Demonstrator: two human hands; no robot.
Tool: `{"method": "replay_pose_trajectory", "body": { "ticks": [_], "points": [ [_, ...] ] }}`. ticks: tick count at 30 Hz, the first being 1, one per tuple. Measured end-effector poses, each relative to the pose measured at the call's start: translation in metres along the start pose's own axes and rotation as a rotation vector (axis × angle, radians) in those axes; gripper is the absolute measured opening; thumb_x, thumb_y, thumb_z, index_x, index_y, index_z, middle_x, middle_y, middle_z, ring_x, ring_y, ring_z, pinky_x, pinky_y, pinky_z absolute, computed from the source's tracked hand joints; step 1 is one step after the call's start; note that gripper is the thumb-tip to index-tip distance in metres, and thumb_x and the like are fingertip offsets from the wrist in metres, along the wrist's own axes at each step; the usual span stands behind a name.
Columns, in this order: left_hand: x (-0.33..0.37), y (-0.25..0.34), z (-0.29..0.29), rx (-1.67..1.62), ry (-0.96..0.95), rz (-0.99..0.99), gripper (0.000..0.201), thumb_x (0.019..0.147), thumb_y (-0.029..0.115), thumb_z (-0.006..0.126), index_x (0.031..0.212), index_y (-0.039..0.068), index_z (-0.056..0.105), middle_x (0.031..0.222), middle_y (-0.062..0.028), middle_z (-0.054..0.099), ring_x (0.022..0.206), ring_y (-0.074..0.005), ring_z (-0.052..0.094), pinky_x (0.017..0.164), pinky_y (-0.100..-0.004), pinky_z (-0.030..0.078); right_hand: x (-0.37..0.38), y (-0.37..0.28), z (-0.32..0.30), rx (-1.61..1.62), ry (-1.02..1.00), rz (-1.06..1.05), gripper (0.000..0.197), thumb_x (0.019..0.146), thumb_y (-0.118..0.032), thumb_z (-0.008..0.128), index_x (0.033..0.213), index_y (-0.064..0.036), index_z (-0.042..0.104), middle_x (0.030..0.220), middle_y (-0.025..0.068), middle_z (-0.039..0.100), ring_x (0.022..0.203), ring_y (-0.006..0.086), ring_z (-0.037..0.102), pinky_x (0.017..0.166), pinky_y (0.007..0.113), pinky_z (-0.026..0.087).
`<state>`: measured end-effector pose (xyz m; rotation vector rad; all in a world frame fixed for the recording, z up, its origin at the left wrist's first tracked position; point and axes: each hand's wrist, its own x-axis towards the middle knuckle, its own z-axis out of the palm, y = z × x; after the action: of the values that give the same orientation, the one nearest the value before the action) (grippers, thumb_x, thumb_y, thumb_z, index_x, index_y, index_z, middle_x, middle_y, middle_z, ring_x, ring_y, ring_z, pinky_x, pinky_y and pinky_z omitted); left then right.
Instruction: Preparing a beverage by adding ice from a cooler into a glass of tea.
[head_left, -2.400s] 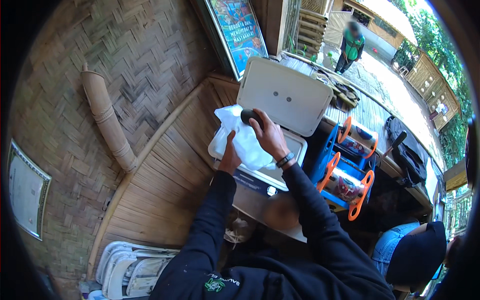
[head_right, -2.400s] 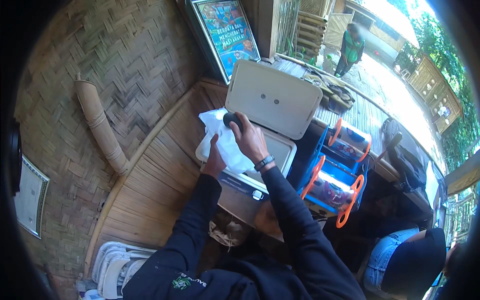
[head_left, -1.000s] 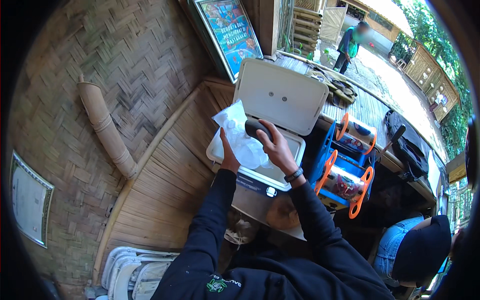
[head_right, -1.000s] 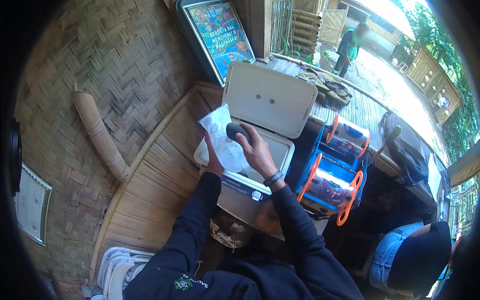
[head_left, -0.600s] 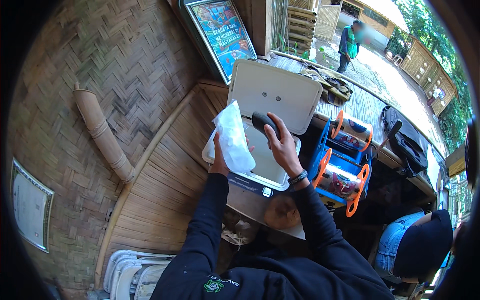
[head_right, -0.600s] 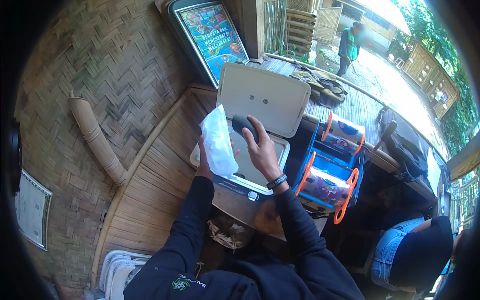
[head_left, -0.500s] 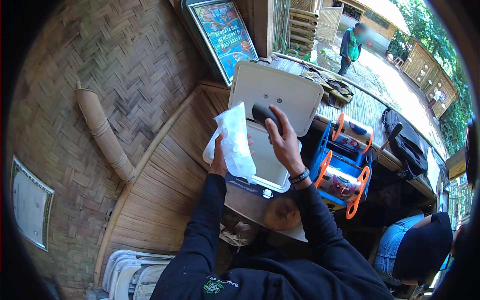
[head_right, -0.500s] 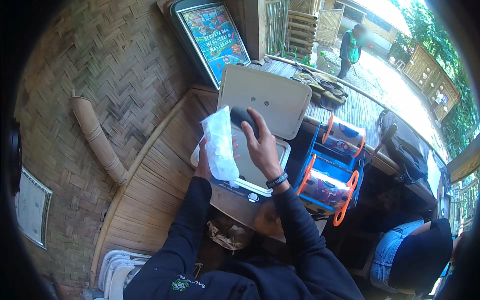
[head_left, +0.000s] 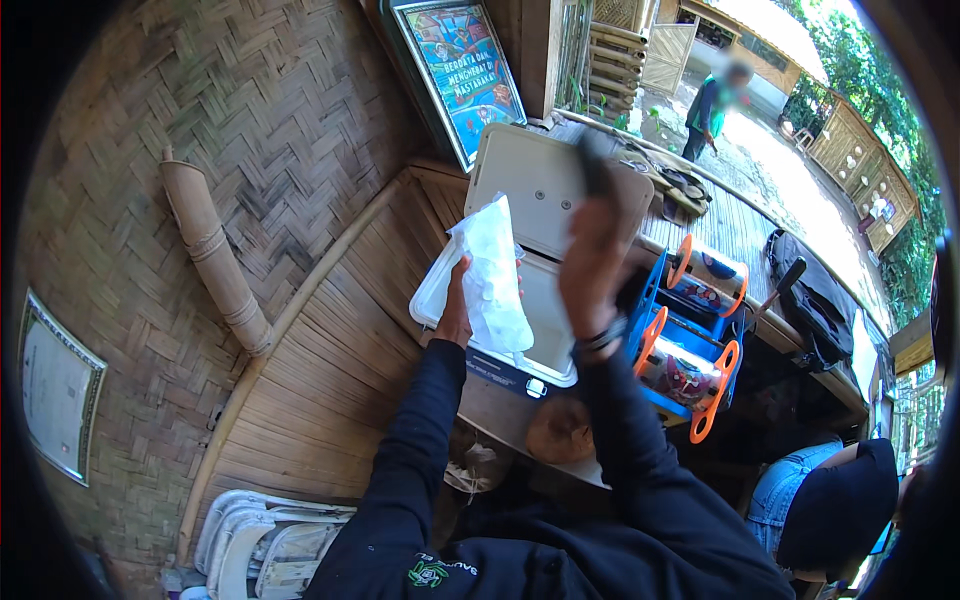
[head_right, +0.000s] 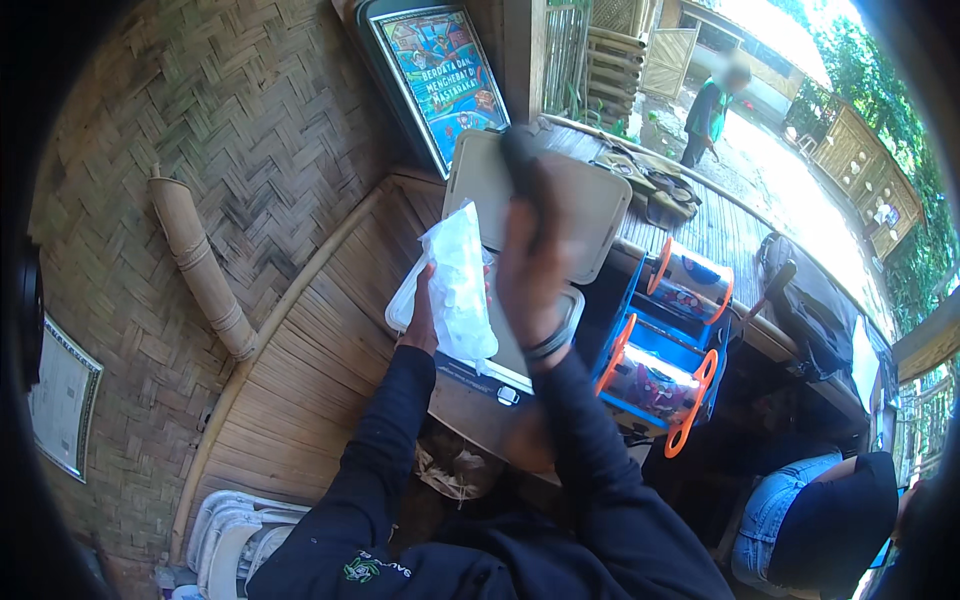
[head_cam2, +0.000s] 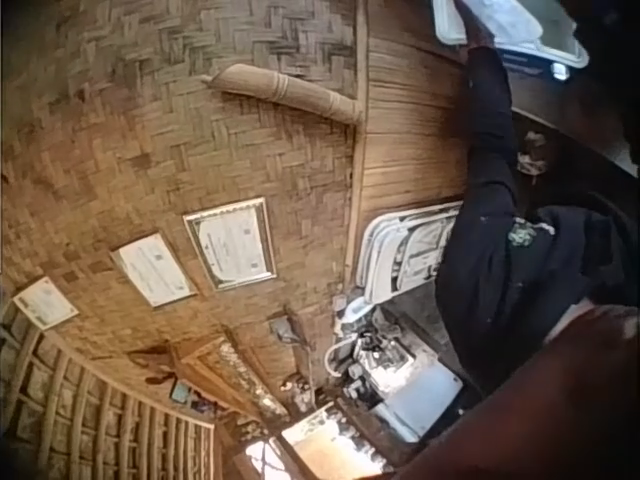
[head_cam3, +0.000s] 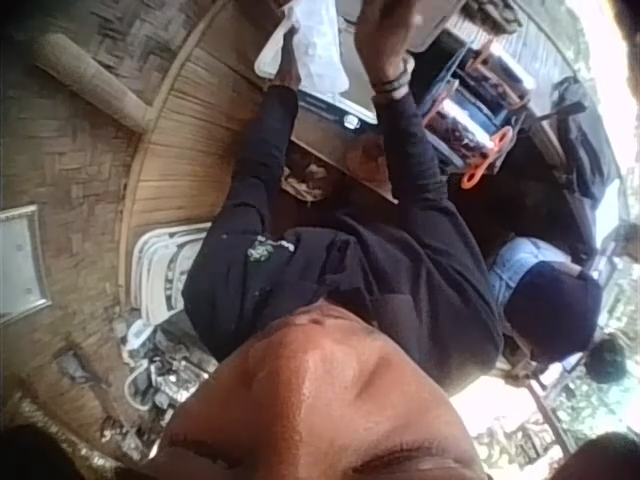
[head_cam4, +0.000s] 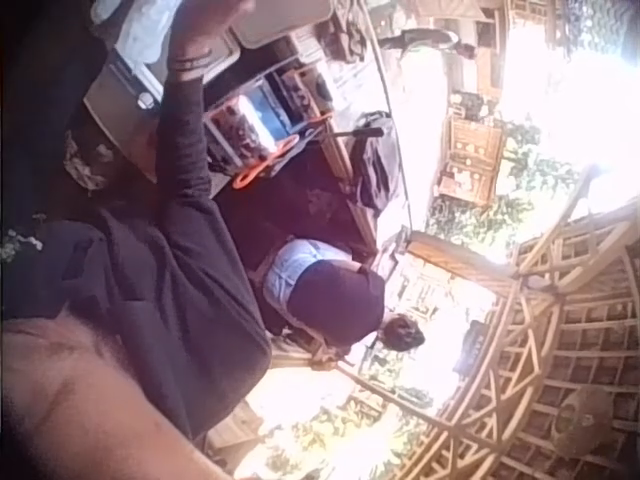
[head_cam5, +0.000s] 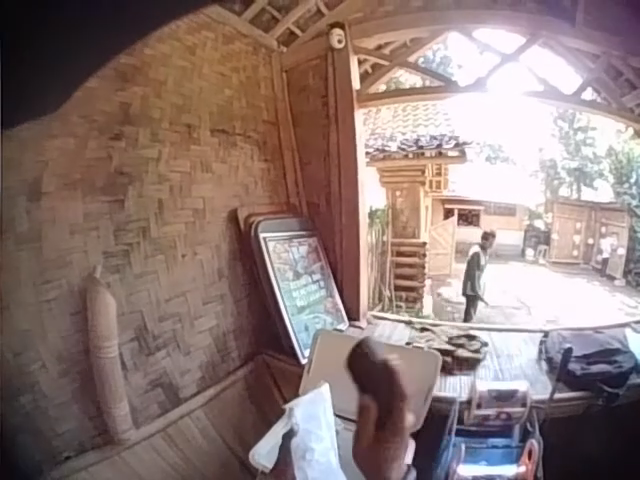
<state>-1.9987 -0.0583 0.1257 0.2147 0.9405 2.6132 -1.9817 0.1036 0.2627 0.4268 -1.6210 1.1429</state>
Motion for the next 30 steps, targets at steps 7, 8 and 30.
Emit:
{"method": "replay_pose_trajectory", "body": {
  "ticks": [7, 8, 30],
  "points": [
    [0.007, -0.026, -0.062, -0.075, 0.167, 0.087, 0.063, 0.093, 0.051, 0.046, 0.144, 0.013, 0.040, 0.133, -0.0087, 0.054, 0.121, -0.0257, 0.054, 0.102, -0.0400, 0.045, -0.063, 0.028, 0.043, -0.268, -0.869, 0.471, 0.046, 0.094, -0.036, 0.058, 0.130, -0.0085, 0.052, 0.111, 0.0250, 0.066, 0.094, 0.0469, 0.064, 0.086, 0.050, 0.051],
    [0.008, -0.027, -0.058, -0.071, 0.188, 0.053, 0.061, 0.093, 0.049, 0.048, 0.141, 0.013, 0.042, 0.129, -0.0072, 0.057, 0.116, -0.0238, 0.057, 0.097, -0.0389, 0.047, -0.065, 0.035, 0.038, -0.276, -0.867, 0.473, 0.046, 0.094, -0.036, 0.058, 0.130, -0.0085, 0.052, 0.111, 0.0250, 0.066, 0.094, 0.0469, 0.064, 0.086, 0.050, 0.051],
    [-0.014, -0.003, -0.040, -0.078, 0.233, 0.138, 0.075, 0.092, 0.064, 0.047, 0.146, 0.013, 0.036, 0.135, -0.0120, 0.052, 0.122, -0.0299, 0.053, 0.100, -0.0496, 0.046, -0.073, -0.032, -0.036, 0.117, -0.674, 0.731, 0.047, 0.096, -0.027, 0.060, 0.138, -0.0098, 0.047, 0.114, 0.0236, 0.066, 0.104, 0.0370, 0.066, 0.087, 0.039, 0.051]
  ]
}}
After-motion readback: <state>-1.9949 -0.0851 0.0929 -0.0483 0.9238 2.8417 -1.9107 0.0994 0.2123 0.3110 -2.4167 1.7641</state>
